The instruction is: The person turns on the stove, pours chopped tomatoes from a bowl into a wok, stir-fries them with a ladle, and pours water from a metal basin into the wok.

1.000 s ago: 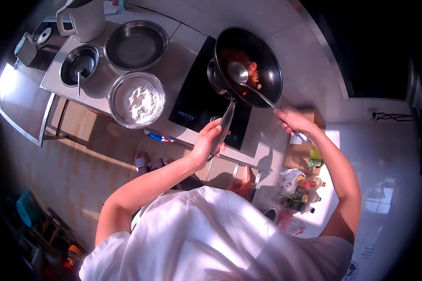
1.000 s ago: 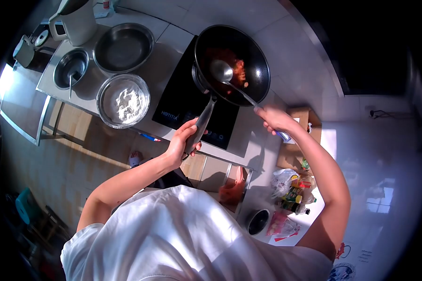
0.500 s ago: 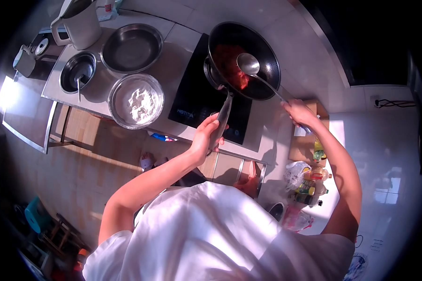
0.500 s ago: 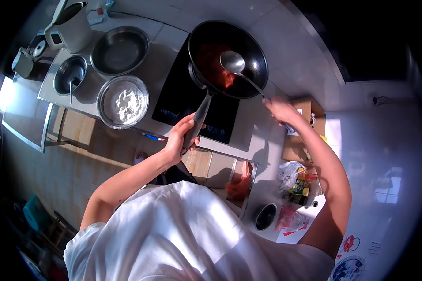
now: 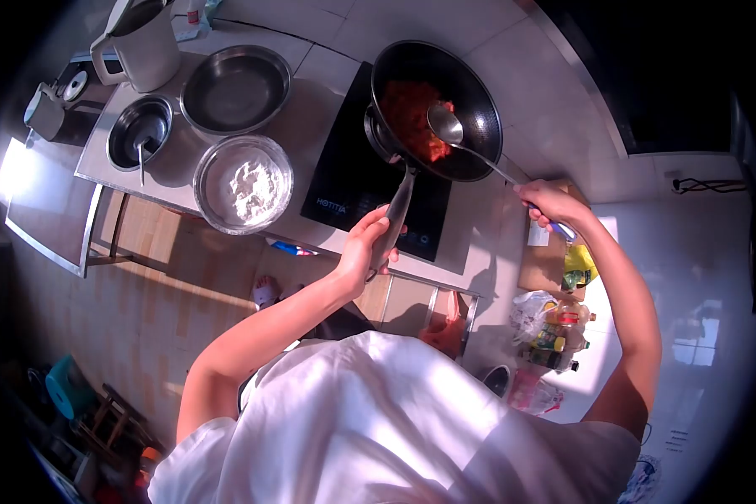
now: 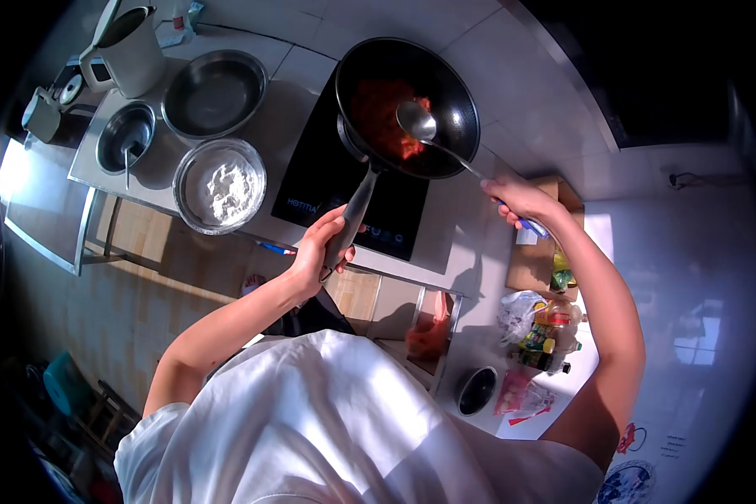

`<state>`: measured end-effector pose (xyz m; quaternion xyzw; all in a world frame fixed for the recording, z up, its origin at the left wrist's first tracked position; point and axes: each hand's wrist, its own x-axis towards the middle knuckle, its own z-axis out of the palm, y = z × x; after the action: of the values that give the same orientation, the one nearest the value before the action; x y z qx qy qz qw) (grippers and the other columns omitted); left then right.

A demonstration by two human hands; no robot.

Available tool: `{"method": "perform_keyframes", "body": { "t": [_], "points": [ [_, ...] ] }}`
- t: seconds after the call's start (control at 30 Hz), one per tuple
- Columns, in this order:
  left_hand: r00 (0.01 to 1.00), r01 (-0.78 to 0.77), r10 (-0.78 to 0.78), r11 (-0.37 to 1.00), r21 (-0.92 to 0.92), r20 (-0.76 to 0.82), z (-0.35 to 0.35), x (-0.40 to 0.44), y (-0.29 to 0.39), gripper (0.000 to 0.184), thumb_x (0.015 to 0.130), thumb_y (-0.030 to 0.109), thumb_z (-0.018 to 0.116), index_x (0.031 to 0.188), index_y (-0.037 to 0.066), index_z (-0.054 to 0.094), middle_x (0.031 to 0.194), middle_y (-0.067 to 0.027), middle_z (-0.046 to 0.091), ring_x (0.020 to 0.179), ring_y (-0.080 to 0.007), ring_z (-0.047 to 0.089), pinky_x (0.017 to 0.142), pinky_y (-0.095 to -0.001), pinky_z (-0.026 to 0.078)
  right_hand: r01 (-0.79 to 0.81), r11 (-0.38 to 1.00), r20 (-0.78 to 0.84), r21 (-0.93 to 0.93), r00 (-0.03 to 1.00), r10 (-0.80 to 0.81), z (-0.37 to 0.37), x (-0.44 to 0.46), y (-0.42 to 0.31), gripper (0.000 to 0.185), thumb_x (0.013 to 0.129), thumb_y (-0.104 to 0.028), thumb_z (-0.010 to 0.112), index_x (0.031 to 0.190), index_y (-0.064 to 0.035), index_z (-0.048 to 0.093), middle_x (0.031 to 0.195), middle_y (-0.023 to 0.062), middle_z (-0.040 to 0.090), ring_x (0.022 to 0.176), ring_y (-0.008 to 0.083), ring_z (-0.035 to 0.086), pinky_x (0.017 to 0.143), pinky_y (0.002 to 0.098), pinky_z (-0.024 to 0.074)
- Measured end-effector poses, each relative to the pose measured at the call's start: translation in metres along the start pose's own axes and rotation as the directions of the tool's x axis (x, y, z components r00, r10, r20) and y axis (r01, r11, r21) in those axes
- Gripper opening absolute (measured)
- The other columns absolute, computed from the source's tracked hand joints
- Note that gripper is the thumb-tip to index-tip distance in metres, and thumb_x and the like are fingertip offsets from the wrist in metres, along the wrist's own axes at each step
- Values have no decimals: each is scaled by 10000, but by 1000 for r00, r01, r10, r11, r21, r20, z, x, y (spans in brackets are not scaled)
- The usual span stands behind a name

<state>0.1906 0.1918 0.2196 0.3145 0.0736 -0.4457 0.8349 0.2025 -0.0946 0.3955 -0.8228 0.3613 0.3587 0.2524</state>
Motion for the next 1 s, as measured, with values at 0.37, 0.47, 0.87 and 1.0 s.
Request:
{"method": "perform_keyframes", "body": {
  "t": [0.37, 0.47, 0.87, 1.0],
  "points": [
    [1000, -6, 6, 1000, 7, 8, -2, 1, -1, 397, 896, 225, 414, 1271, 94, 391, 975, -80, 585, 524, -106, 527, 380, -223, 388, 17, 985, 44, -170, 999, -10, 40, 7, 11, 399, 906, -390, 412, 681, -63, 374, 511, -2, 394, 358, 80, 376, 321, 246, 357],
    [1000, 3, -3, 1000, 23, 11, 1, -2, 1, 428, 897, 239, 412, 1298, 94, 373, 993, -82, 580, 547, -106, 529, 400, -212, 394, -10, 980, 81, 199, 997, -6, 36, -3, 12, 349, 905, -388, 417, 741, -84, 369, 520, -28, 376, 359, 48, 334, 322, 215, 330],
    [999, -20, 18, 999, 44, 34, -2, 1, 2, 441, 897, 243, 410, 1306, 86, 361, 1015, -91, 575, 569, -97, 533, 410, -209, 397, -62, 993, 10, -103, 998, 64, 30, 24, 14, 411, 914, -370, 396, 656, -58, 328, 507, -4, 358, 367, 87, 373, 317, 265, 382],
    [999, -29, 28, 998, 57, 31, -1, 0, 3, 444, 895, 248, 409, 1306, 87, 360, 1001, -75, 575, 573, -92, 526, 411, -206, 394, -54, 989, 97, 140, 994, 41, 41, 26, 20, 360, 917, -364, 400, 694, -86, 347, 511, -22, 359, 377, 66, 352, 327, 224, 341]
  ]
}}
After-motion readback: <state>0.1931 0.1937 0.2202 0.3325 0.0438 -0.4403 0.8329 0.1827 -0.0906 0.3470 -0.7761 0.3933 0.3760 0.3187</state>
